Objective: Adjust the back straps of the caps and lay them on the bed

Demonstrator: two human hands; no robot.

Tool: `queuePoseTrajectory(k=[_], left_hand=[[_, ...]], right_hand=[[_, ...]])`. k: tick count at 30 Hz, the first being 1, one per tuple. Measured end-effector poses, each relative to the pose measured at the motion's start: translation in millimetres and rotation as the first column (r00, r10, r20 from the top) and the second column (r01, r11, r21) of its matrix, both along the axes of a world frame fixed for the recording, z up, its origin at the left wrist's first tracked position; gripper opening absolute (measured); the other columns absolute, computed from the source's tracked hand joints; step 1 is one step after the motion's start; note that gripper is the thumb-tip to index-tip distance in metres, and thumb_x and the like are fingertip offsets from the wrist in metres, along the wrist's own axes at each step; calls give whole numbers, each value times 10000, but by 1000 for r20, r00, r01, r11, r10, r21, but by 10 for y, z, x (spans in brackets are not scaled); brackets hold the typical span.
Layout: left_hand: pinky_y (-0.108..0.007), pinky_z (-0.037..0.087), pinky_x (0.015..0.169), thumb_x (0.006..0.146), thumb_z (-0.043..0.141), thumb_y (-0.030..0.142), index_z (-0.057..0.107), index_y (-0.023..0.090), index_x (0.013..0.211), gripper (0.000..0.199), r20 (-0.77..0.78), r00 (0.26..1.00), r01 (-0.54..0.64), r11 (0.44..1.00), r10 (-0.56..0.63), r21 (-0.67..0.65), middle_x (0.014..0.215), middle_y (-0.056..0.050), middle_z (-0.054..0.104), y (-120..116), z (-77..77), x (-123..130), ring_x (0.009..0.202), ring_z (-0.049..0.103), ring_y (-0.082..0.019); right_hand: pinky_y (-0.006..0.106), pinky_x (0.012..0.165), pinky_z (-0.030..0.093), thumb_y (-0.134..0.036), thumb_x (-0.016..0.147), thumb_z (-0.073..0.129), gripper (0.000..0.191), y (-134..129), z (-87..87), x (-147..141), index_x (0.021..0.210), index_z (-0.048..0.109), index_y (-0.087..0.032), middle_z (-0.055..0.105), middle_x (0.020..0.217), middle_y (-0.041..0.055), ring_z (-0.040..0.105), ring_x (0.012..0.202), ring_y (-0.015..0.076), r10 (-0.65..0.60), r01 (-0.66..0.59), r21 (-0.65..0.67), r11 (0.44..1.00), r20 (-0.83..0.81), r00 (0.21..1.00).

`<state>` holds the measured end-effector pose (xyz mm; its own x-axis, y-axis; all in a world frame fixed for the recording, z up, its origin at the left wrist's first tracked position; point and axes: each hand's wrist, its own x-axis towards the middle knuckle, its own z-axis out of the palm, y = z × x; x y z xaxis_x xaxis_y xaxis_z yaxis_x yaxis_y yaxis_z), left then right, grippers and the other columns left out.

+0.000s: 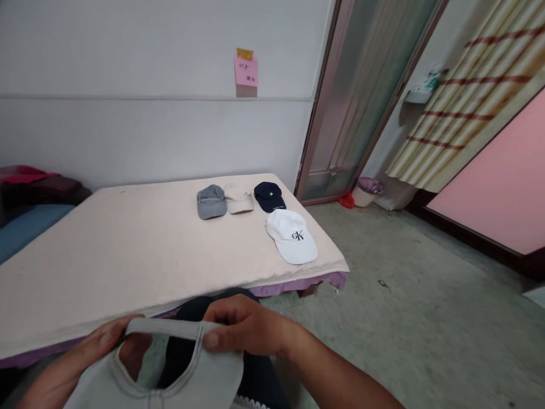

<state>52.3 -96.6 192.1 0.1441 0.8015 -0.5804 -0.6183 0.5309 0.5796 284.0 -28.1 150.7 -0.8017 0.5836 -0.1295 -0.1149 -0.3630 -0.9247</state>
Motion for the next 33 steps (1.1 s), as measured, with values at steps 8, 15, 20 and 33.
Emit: queuePoseTrajectory(k=[8, 15, 20, 33], left_hand=[[-260, 565, 687, 739, 723, 143, 766, 156, 857, 126, 103, 974, 175, 957, -203, 233, 754, -63, 762, 166, -332, -80, 713, 710, -197], [-359, 567, 792, 798, 663, 259, 791, 213, 842, 142, 234, 955, 124, 964, -180, 235, 597, -29, 753, 194, -310, -52, 696, 740, -248], [-409, 520, 904, 868, 551, 310, 786, 200, 926, 266, 293, 919, 130, 906, -263, 403, 782, -69, 793, 265, -575, -63, 895, 724, -293], [-341, 325, 1094, 930, 432, 342, 741, 303, 1053, 334, 338, 891, 111, 866, -304, 488, 1069, -2, 759, 432, -632, -110, 1190, 583, -199]], right_hand=[[175, 487, 366, -425, 693, 774, 379, 97, 38, 19, 730, 536, -132, 567, 636, -22, 485, 505, 63, -304, 245, -268, 932, -208, 930], [191, 501, 374, -352, 713, 770, 318, 166, 2, -75, 672, 543, -132, 544, 584, -39, 472, 495, 72, -355, 265, -332, 905, -250, 901], [233, 673, 454, -331, 719, 764, 257, 350, -106, -165, 800, 642, -120, 654, 735, 10, 583, 655, 113, -458, 350, -365, 863, -274, 846], [308, 817, 449, -477, 756, 691, 353, 57, -560, -240, 921, 681, -165, 697, 845, 38, 633, 821, 182, -419, 265, -429, 864, -319, 850]])
